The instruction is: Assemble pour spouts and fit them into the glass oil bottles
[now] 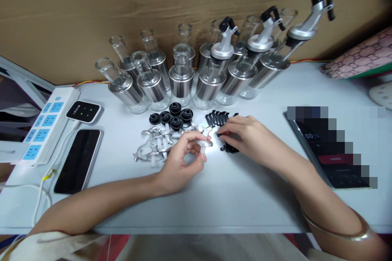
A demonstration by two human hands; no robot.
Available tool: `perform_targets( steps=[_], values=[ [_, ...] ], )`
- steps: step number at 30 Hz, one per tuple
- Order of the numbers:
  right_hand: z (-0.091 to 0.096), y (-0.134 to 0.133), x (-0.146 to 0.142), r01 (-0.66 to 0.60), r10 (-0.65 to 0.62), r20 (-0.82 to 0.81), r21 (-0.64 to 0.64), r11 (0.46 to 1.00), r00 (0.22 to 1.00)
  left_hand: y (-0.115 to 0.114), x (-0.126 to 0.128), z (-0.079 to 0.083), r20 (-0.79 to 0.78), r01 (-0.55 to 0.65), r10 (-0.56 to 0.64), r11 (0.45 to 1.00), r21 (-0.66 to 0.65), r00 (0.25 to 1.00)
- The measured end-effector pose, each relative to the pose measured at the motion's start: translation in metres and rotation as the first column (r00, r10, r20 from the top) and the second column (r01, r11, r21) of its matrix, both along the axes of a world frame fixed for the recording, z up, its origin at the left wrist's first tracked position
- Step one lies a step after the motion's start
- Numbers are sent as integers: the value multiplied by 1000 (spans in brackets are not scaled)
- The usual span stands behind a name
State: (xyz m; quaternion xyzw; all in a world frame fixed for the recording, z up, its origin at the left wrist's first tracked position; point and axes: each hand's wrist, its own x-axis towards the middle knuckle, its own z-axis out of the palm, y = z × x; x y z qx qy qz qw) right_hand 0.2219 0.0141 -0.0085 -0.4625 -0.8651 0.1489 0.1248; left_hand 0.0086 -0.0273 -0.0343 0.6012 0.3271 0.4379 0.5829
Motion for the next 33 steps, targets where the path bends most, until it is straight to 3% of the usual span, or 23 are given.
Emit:
perform_targets(
  steps=[6, 14, 18, 24, 33],
  values=[
    [7, -4, -3, 100, -127, -274, -112, 989, 953, 1, 0, 2, -13, -5, 5, 1000, -19, 1000],
    [11, -11, -15, 124, -218, -561, -202, 971, 799, 1, -1, 2, -14, 8, -8, 1000, -2, 1000],
    [7, -13, -19, 159, -309, -669, -277, 948, 676, 1, -1, 1, -19, 20, -19, 1000, 20, 1000],
    [11, -15, -25, 172, -378, -754, -340, 924, 537, -1, -2, -1, -45, 55, -49, 985, 163, 998],
    [17, -18, -27, 196, -388, -746, -336, 921, 541, -2, -2, -3, -17, 37, -34, 980, 197, 999]
  ],
)
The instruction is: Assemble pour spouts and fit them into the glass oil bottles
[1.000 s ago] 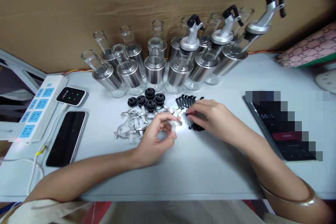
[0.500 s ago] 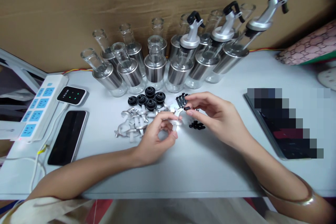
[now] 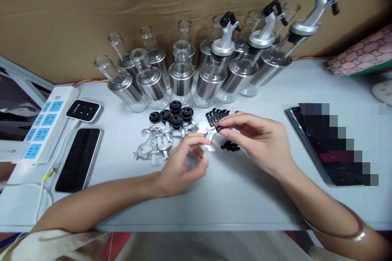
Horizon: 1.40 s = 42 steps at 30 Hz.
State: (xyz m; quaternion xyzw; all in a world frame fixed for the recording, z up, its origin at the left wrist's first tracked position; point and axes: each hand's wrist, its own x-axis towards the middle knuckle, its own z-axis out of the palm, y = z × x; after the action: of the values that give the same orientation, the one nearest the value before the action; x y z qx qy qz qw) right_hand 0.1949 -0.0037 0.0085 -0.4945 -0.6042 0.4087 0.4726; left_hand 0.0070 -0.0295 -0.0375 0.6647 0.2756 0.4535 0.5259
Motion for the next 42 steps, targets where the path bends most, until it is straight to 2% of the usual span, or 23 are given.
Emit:
perform_targets(
  steps=[6, 9, 13, 19, 26, 31, 42],
  values=[
    [-1, -1, -1, -28, 28, -4, 55, 998, 1000, -1, -1, 1, -20, 0, 1, 1000, 14, 1000],
    [0, -1, 0, -45, 45, 9, 43, 998, 999, 0, -1, 2, -44, 7, -6, 1000, 12, 999],
    [3, 0, 2, -74, 73, -27, -39, 997, 997, 0, -1, 2, -39, 7, -6, 1000, 21, 999],
    [-1, 3, 0, -127, 93, -173, -199, 972, 981, 0, -1, 3, -13, 7, -7, 1000, 0, 1000],
    [-2, 2, 1, -84, 65, -108, -187, 979, 992, 0, -1, 1, 5, 8, -8, 1000, -26, 1000],
    [-2, 2, 0, -63, 47, -97, -178, 982, 994, -1, -1, 1, 1, 13, -13, 995, -95, 1000],
    [0, 1, -3, -54, 22, -150, -216, 975, 989, -1, -2, 2, -58, -16, 10, 994, -107, 998]
  ],
)
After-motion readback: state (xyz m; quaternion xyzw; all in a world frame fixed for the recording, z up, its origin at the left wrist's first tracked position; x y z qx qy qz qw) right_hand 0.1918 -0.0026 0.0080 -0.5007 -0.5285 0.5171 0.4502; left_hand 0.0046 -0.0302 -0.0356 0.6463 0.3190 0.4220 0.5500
